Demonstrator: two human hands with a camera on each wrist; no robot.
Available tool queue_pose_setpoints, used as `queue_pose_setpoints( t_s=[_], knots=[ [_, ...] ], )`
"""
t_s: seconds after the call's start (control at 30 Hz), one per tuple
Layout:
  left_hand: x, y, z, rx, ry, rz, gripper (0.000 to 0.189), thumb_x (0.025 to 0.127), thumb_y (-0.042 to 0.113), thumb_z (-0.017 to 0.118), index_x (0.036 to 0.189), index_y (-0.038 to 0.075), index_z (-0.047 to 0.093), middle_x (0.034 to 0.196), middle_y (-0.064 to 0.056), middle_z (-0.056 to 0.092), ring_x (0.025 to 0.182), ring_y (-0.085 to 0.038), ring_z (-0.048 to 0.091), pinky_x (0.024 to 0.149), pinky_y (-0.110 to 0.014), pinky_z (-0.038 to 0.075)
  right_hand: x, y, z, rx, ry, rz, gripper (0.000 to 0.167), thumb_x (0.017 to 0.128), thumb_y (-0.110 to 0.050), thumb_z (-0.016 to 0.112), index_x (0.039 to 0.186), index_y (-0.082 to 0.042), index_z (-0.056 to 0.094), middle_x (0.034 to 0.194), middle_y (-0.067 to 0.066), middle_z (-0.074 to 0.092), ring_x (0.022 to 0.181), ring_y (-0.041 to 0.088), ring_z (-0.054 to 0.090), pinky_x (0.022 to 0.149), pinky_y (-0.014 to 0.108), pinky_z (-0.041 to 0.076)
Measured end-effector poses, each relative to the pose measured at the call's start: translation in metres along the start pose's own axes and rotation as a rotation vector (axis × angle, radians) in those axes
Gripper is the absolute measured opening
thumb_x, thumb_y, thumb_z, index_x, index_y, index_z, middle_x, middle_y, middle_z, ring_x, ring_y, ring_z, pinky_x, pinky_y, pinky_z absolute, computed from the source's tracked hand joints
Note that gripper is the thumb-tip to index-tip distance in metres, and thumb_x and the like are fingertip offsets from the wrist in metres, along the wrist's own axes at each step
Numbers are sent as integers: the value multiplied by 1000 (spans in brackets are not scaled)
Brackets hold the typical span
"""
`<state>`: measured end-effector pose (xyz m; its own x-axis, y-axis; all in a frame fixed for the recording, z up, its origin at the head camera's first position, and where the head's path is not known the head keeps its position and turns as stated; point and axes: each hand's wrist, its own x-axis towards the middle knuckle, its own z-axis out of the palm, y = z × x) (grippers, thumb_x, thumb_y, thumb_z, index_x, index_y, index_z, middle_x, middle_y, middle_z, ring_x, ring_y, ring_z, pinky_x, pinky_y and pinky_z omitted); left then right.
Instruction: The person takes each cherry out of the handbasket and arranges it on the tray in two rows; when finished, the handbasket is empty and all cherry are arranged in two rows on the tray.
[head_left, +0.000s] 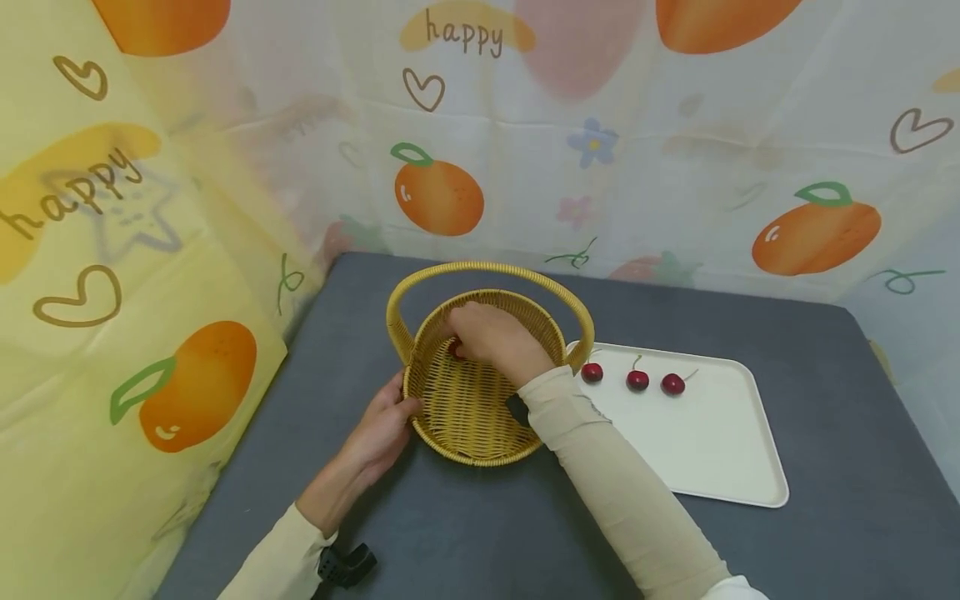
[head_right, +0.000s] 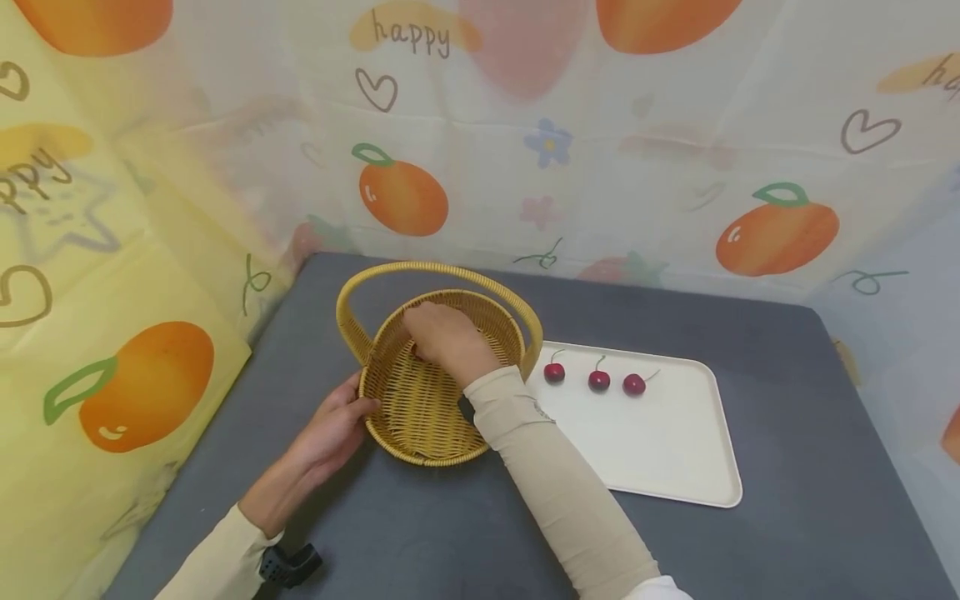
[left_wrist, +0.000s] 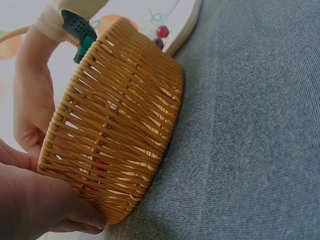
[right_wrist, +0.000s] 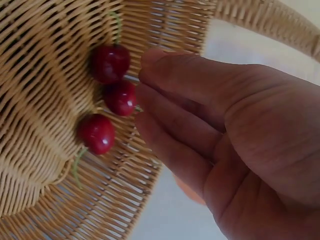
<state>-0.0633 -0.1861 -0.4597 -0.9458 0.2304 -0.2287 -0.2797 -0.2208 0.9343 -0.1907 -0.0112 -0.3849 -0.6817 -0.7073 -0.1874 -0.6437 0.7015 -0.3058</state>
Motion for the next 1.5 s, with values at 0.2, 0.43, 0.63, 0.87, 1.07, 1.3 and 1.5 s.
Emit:
queue_pose_setpoints(
  t_s=[0.2, 0.43, 0.63, 0.87, 1.07, 1.3, 1.5],
  knots=[
    [2, -2, 3, 0, -5, 16, 75, 102, -10, 35, 169, 2, 4, 174, -19, 13, 159, -30, 12, 128, -49, 11, 4, 7, 10, -36, 24, -10, 20, 98, -14, 76, 78, -10, 73, 67, -5, 49, 67, 12, 42, 65, 28, 35],
    [2, -3, 5, 5, 1, 24, 74, 101, -11, 35, 168, -1, 7, 173, -20, 15, 159, -31, 13, 128, -49, 12, 3, 7, 16, -65, 27, 41, 24, 98, -8, 75, 75, -10, 69, 67, -2, 48, 69, 14, 42, 66, 30, 38],
    [3, -3, 6, 0, -4, 36, 76, 100, -12, 35, 168, 0, 4, 173, -20, 13, 159, -31, 12, 128, -49, 11, 6, 8, 20, -106, -5, 62, 18, 98, -6, 73, 82, -12, 76, 74, -1, 60, 70, 14, 46, 67, 30, 40],
    [3, -4, 4, -13, 1, 46, 74, 99, -13, 33, 168, -1, 7, 172, -20, 15, 159, -31, 13, 128, -49, 10, 7, 3, 18, -94, -18, 91, 9, 98, -14, 77, 90, -11, 79, 79, -1, 66, 70, 14, 56, 68, 31, 47],
    [1, -4, 3, -9, 3, 39, 75, 101, -12, 33, 169, 2, 4, 174, -17, 13, 160, -29, 11, 128, -48, 9, -13, -12, -1, -86, 50, 122, 12, 98, -18, 78, 88, -13, 72, 84, -1, 63, 75, 15, 57, 69, 33, 49],
    [1, -3, 4, -15, -6, 22, 74, 101, -11, 33, 168, 1, 5, 172, -18, 16, 159, -30, 14, 128, -50, 10, -66, -36, -31, -67, 201, 108, 14, 95, -14, 80, 85, -15, 70, 78, -4, 61, 73, 14, 55, 67, 31, 47],
    [0, -3, 5, -17, 1, 23, 74, 102, -12, 33, 169, 3, 6, 172, -18, 19, 158, -30, 18, 127, -51, 13, -120, -56, -53, -25, 239, 141, 15, 96, -22, 80, 109, -16, 73, 94, -5, 67, 87, 13, 62, 76, 29, 53]
  ],
)
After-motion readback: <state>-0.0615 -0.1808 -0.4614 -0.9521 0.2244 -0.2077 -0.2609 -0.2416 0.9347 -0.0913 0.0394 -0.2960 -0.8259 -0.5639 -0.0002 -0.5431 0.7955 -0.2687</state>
